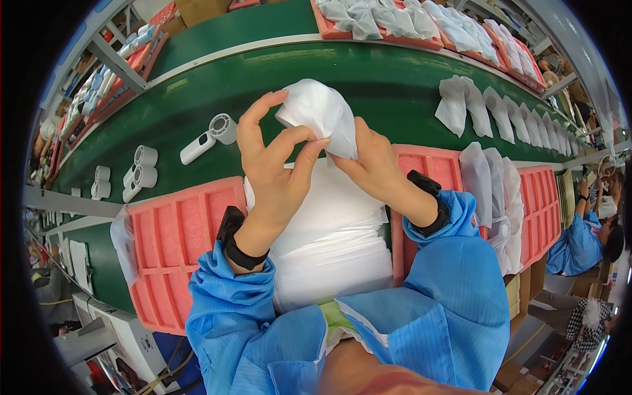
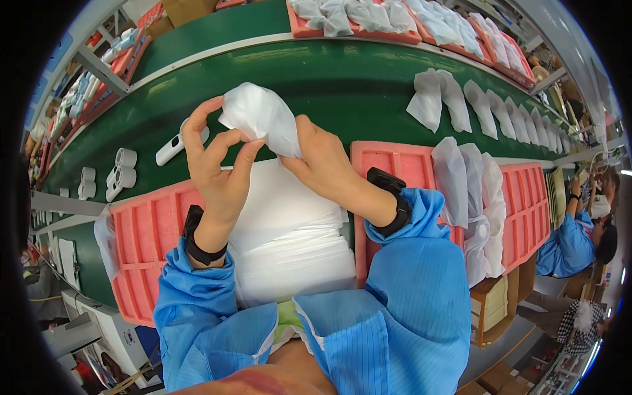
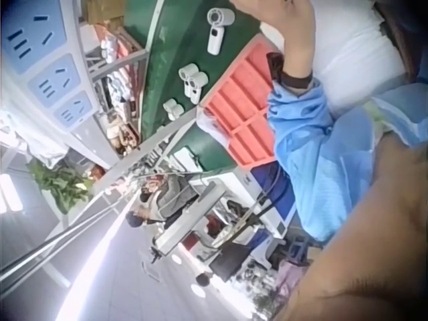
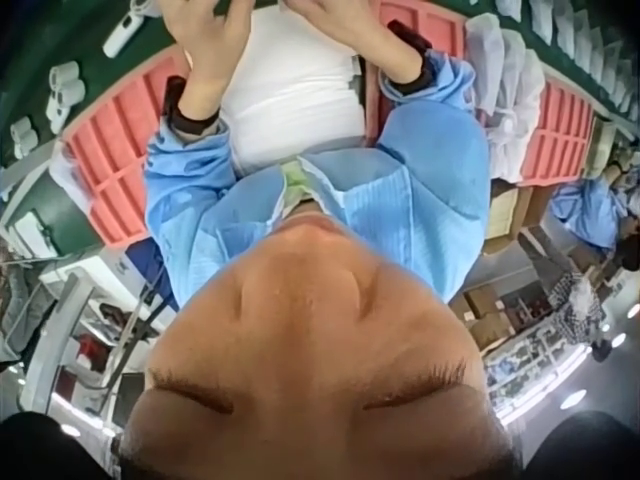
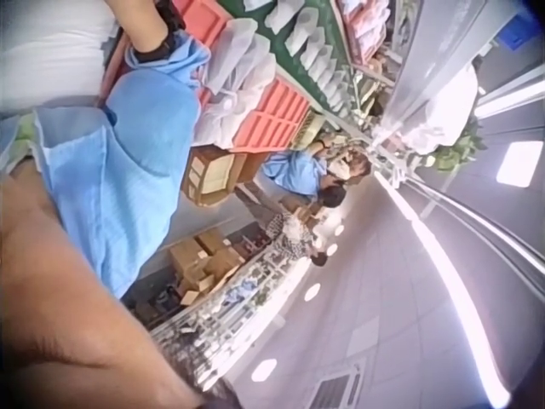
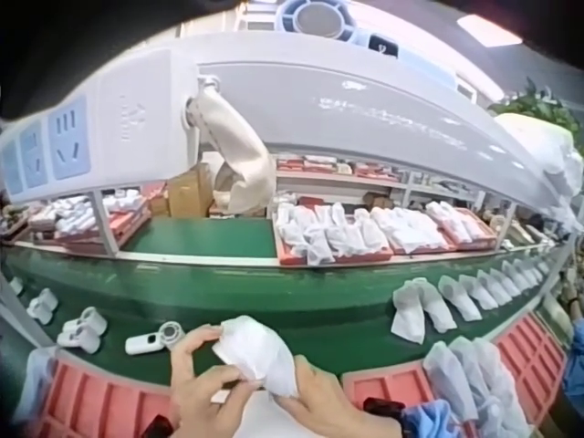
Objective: The person packages handheld fans by hand, picking up a fan, wrapping it in a foam sheet, and placing the wrapped fan onto a conveyor belt.
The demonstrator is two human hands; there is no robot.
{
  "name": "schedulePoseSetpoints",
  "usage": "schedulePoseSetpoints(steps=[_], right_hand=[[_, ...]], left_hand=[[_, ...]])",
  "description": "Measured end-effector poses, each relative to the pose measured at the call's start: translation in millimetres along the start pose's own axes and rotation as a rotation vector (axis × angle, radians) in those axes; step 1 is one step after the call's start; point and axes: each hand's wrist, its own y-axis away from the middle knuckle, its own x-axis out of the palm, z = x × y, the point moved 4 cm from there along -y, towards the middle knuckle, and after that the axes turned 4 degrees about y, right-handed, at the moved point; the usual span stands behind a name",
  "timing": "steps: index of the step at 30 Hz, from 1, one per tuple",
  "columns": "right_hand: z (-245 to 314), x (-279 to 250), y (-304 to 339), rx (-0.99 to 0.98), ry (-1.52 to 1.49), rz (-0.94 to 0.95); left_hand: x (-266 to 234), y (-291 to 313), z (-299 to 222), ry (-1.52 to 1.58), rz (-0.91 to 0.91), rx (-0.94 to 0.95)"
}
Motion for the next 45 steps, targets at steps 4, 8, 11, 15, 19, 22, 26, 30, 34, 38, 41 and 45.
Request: schedulePoseSetpoints(steps=[4,8,11,15,19,22,26,30,34,38,41,45], right_hand=[[1.6,-7.1,-3.6,0.102,-0.185,0.155],[-2.9,-10.0,-3.8,0.142,-0.237,0.102],[-7.5,-13.8,-5.6,0.158,-0.293,0.077],[-20.6,-26.9,-9.2,0.192,-0.389,0.267],[-62.1,-40.6,-17.3,0.254,-0.264,0.368],[-120.2,-39.0,-31.6,0.410,0.107,0.167],[-187.2,-34.6,-15.4,0.522,0.831,0.029],[-137.2,-32.6,-32.2,0.152,0.738,-0.175],[-79.8,5.5,-54.7,-0.019,0.181,0.065],[-27.5,95.0,-98.8,-0.081,-0.078,0.336],[-32.5,165.3,-142.8,-0.114,-0.084,0.364],[-44.2,213.2,-158.8,0.034,-0.166,0.489]], left_hand=[[-1.0,-0.7,4.1,0.061,0.019,-0.081],[-1.1,0.1,4.5,0.074,0.023,-0.143],[-2.3,-0.5,0.6,-0.062,0.017,-0.031],[-14.2,-3.7,38.2,0.134,-0.148,-0.280],[-6.4,3.3,58.9,0.035,-0.111,-0.331],[38.5,26.7,37.5,0.220,0.258,-0.363],[77.6,68.0,12.0,0.113,0.545,-0.394],[86.7,90.2,14.8,-0.150,0.708,-0.279],[93.4,96.0,21.1,-0.126,0.596,-0.218],[90.8,101.9,25.8,-0.146,0.560,-0.185],[90.2,101.0,26.4,-0.124,0.552,-0.170],[89.6,101.5,34.0,-0.092,0.662,-0.306]])
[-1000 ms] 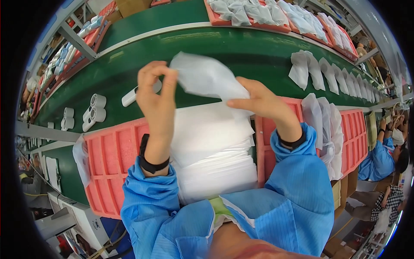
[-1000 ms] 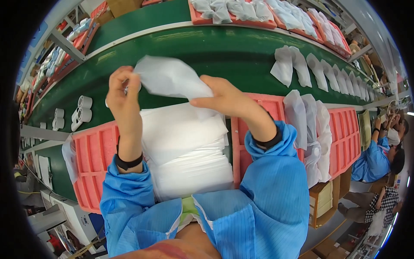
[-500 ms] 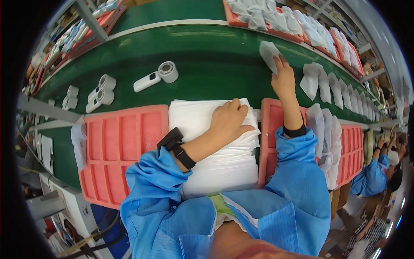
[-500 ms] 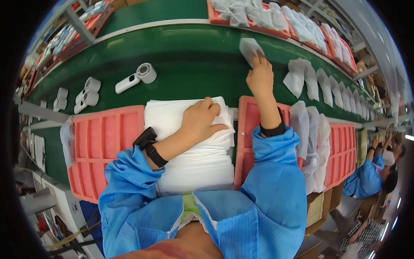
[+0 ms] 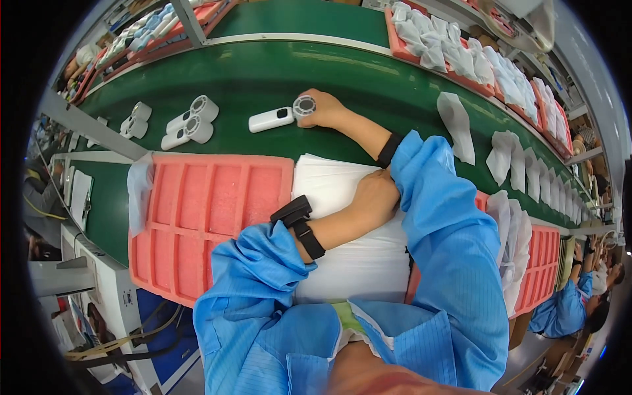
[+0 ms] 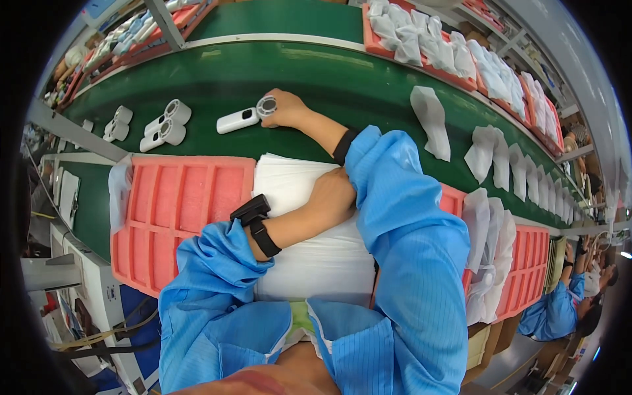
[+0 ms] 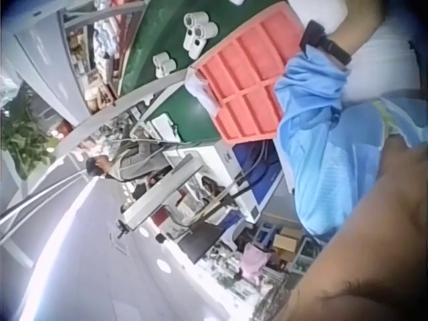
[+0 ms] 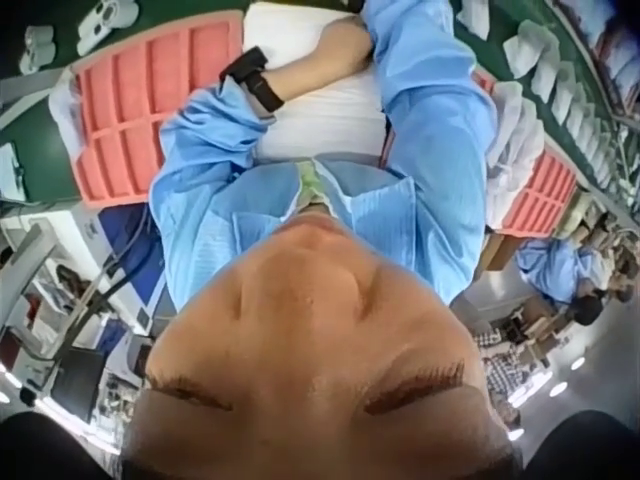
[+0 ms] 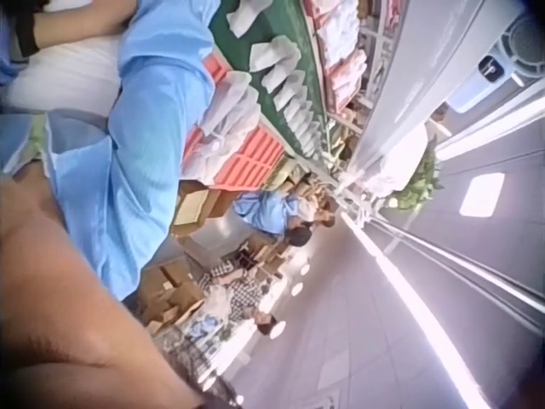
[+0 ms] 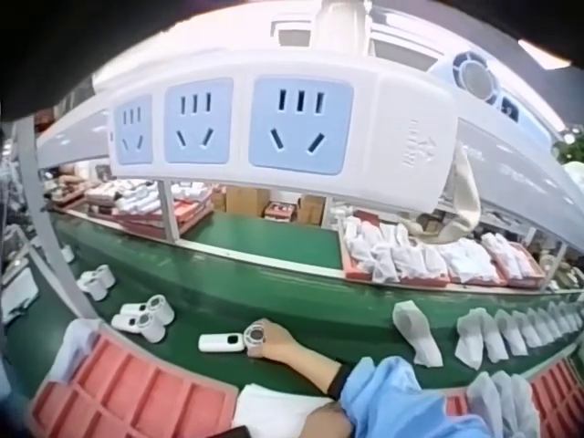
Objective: The person packages handheld fans by hand, picking up a fan, wrapping it in a foam sheet, and placing the wrapped fan onto a conveyor belt.
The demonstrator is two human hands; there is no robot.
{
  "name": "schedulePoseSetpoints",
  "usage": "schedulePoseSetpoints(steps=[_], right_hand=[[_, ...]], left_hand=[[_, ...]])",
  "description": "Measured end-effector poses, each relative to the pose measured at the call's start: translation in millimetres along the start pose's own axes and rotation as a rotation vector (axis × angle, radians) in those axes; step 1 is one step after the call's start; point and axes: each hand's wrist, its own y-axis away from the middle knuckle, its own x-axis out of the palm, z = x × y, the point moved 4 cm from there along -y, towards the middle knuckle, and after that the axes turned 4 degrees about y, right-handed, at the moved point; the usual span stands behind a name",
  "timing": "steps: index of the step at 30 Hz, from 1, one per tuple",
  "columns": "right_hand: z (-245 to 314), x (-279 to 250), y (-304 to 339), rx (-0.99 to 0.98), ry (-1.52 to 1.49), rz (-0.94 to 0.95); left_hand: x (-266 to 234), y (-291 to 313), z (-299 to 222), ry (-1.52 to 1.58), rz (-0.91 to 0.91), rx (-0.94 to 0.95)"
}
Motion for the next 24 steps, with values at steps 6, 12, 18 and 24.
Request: schedulePoseSetpoints(steps=[6,12,18,24], right_hand=[[24.3,-41.9,45.2,0.235,-0.378,-0.080],[59.1,-133.7,148.4,0.235,-0.440,-0.434],[54.3,-212.9,263.6,-0.071,-0.574,-0.695],[52.5,-205.9,266.4,-0.152,-0.729,-0.592]], left_hand=[[-11.8,5.1,-6.6,0.128,-0.025,0.077],[-29.8,-9.8,16.7,0.602,0.163,-0.176],[-81.1,-21.2,20.3,0.873,-0.148,-0.127],[-97.5,-18.2,9.9,0.957,-0.154,-0.206]])
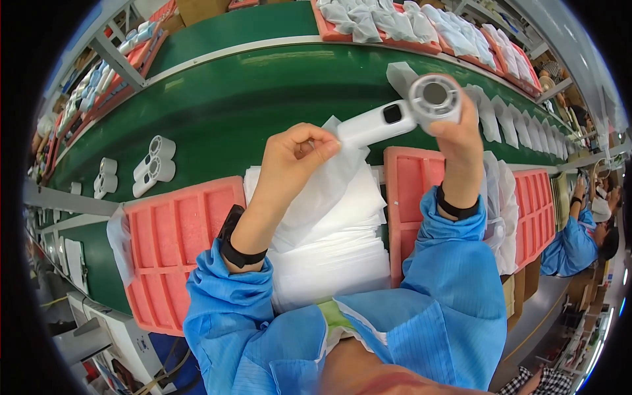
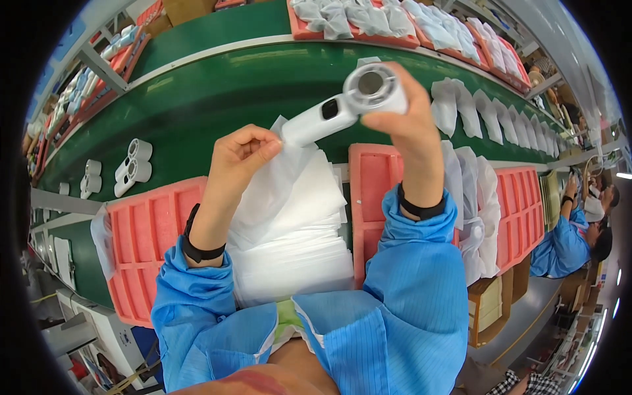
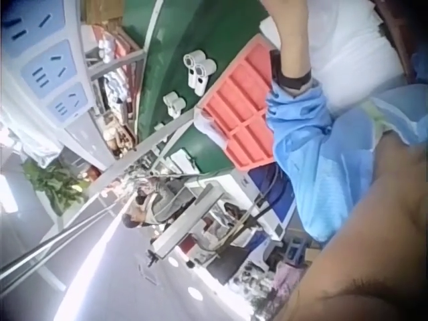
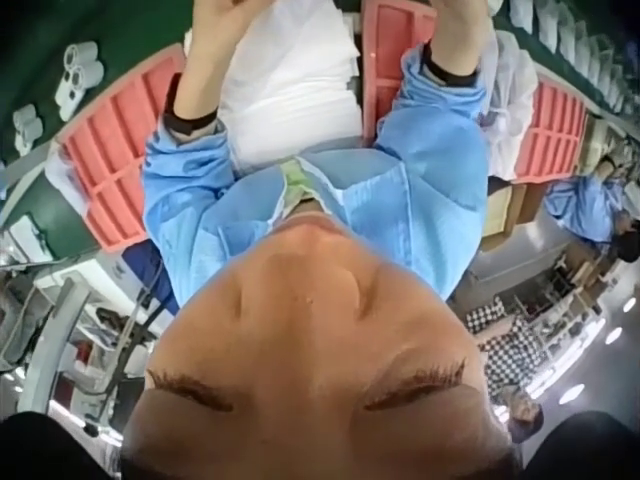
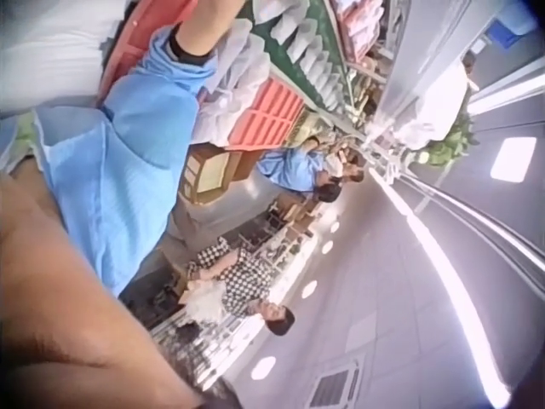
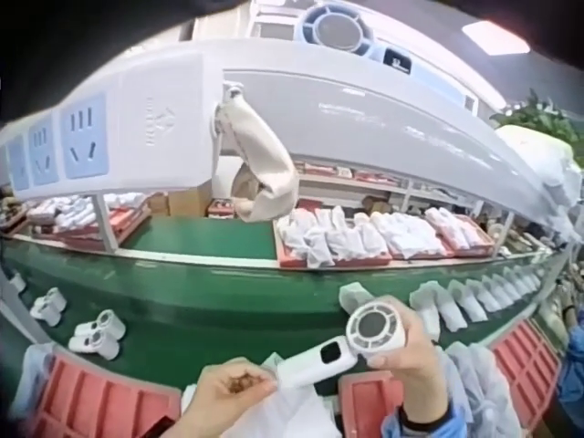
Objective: The person packages handheld fans by hand, picking up a fan, wrapping it in a foam sheet, and placing the wrapped fan onto a conveyor belt.
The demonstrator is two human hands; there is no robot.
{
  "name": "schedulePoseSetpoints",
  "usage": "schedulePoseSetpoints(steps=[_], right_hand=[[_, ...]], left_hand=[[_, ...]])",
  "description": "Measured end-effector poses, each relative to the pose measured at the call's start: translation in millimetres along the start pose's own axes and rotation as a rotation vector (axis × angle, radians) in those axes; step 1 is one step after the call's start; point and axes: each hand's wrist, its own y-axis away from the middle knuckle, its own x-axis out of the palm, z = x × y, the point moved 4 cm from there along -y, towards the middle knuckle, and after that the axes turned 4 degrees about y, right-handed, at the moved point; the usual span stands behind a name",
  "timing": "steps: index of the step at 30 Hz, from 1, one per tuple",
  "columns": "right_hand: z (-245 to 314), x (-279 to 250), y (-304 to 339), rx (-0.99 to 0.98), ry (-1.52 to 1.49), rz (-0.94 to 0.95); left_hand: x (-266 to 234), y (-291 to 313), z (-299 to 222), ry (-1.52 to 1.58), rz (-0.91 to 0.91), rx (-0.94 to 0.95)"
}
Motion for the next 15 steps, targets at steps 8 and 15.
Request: schedulePoseSetpoints(steps=[8,15], right_hand=[[-34.8,62.3,3.8,0.096,0.421,0.300],[-41.9,82.0,12.0,-0.185,0.709,0.304]], left_hand=[[8.3,3.7,-11.3,0.220,-0.151,0.012],[2.7,4.2,-1.7,0.611,-0.128,-0.043]])
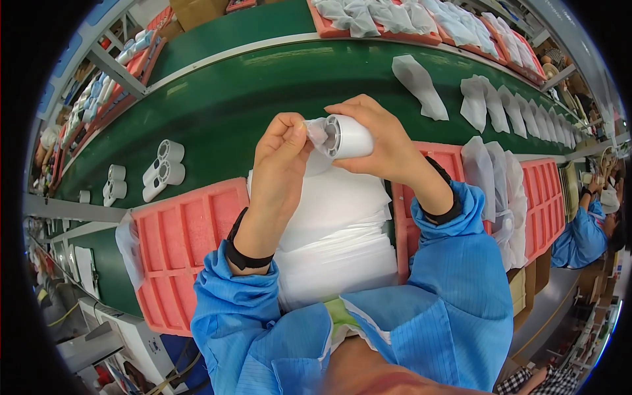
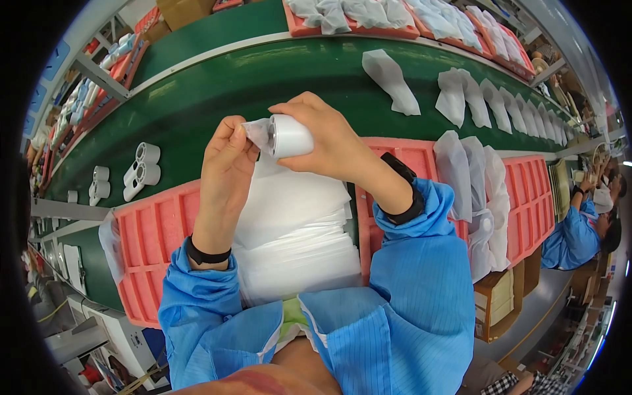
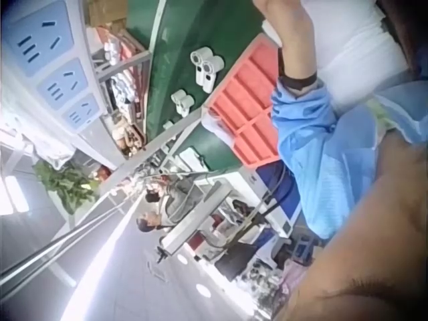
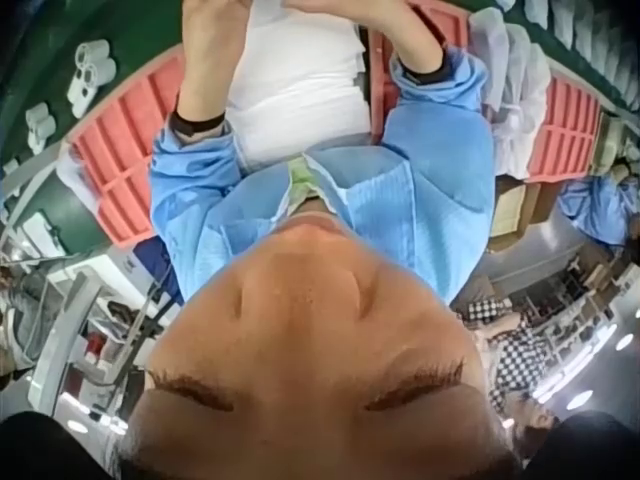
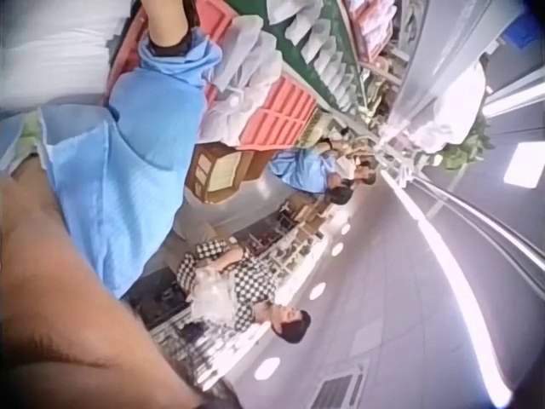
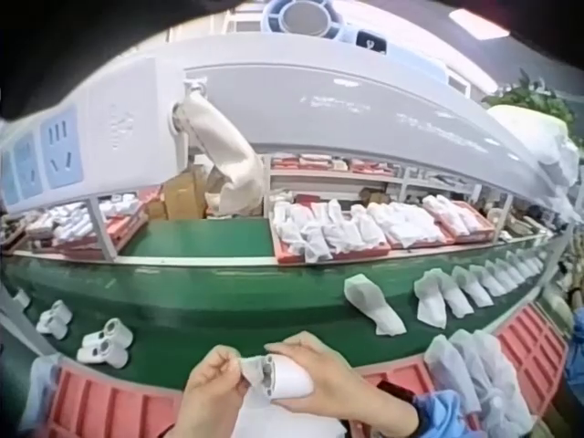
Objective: The person packages handheld fans by hand, picking up a fan, wrapping it in a foam sheet, and placing the wrapped fan onto a conveyor belt.
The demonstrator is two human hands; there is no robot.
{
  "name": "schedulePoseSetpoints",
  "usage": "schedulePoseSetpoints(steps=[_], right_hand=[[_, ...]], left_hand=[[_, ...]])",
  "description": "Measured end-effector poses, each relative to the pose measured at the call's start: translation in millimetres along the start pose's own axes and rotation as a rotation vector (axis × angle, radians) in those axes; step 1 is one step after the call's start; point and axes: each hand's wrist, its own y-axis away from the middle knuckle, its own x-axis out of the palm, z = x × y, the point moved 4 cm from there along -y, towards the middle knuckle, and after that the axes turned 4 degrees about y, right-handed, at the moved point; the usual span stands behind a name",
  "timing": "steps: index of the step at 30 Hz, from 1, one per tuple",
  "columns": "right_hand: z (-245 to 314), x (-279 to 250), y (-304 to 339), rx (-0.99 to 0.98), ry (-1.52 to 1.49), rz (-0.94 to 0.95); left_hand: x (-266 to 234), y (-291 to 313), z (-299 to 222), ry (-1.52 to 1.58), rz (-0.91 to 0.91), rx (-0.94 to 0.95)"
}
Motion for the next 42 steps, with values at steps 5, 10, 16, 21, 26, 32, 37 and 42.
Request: schedulePoseSetpoints(steps=[5,10,16,21,26,32,37,42], right_hand=[[7.7,8.8,2.6,-0.005,0.086,-0.044],[-2.2,5.7,1.1,0.064,0.051,0.022],[-14.5,6.9,2.7,0.097,-0.016,0.000],[-8.9,9.4,4.7,0.051,-0.038,0.042],[-1.5,15.4,6.8,-0.070,0.011,0.030],[16.3,16.6,11.9,-0.050,0.174,0.000],[19.9,12.5,13.3,-0.071,0.268,-0.003],[3.1,3.0,7.8,-0.086,0.110,-0.126]], left_hand=[[9.7,6.4,-5.5,-0.113,0.090,0.101],[20.3,7.2,-11.9,-0.286,0.096,0.199],[19.8,6.2,-10.6,-0.287,0.088,0.110],[22.6,4.7,-9.1,-0.215,0.153,0.074],[20.2,4.7,-8.4,-0.249,0.204,0.154],[28.5,15.1,-11.0,-0.632,0.263,0.507],[49.7,37.5,-1.3,-1.167,0.426,0.842],[47.5,37.7,-6.4,-1.197,0.301,0.865]])
